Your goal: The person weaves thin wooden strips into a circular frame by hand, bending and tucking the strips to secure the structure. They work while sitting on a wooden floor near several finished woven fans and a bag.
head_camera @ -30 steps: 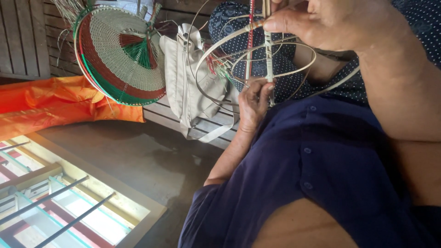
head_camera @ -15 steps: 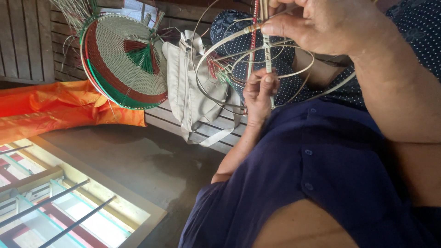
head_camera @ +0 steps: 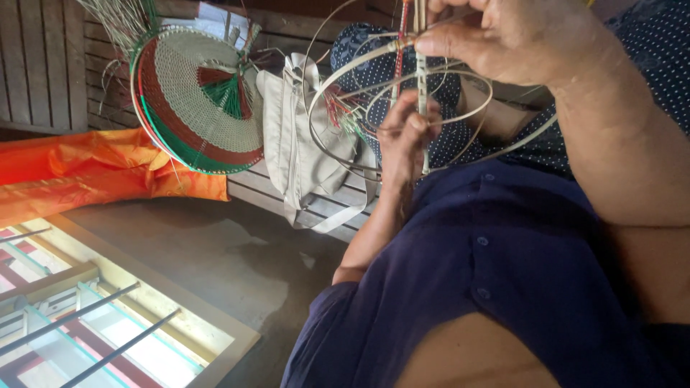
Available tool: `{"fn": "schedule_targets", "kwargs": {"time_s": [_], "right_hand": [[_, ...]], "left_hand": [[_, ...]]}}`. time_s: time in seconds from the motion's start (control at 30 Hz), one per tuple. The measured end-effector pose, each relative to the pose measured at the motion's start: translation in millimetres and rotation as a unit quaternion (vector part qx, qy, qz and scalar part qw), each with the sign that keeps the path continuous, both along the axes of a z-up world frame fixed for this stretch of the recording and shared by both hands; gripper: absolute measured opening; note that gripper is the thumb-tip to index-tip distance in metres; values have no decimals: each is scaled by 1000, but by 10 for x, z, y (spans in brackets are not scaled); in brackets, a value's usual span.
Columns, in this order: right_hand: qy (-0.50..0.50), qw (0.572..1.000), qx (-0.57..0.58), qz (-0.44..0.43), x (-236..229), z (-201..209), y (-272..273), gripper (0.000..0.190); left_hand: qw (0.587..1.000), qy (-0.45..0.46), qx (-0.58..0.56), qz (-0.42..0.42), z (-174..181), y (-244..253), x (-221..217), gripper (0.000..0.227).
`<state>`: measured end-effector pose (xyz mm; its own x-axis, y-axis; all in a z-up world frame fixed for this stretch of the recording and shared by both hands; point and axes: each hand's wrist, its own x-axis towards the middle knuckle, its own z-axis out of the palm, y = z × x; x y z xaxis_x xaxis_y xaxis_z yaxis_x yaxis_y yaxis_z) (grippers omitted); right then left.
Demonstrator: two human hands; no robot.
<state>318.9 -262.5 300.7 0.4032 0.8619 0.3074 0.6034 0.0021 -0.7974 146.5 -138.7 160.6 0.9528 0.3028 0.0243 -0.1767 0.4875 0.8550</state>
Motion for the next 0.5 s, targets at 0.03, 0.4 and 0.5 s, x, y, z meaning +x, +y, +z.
{"fn": "schedule_targets", "kwargs": {"time_s": [0.03, 0.4, 0.5], "right_hand": [[27, 1000, 7, 4, -8, -39, 12, 6], [67, 998, 2, -16, -24, -104, 0, 6], [-6, 999, 0, -32, -16, -100, -20, 8]], "left_hand": [[997, 26, -66, 29, -154, 6, -9, 29], [987, 45, -87, 126, -344, -92, 35, 21], [990, 8, -75, 119, -405, -101, 5, 16]]}}
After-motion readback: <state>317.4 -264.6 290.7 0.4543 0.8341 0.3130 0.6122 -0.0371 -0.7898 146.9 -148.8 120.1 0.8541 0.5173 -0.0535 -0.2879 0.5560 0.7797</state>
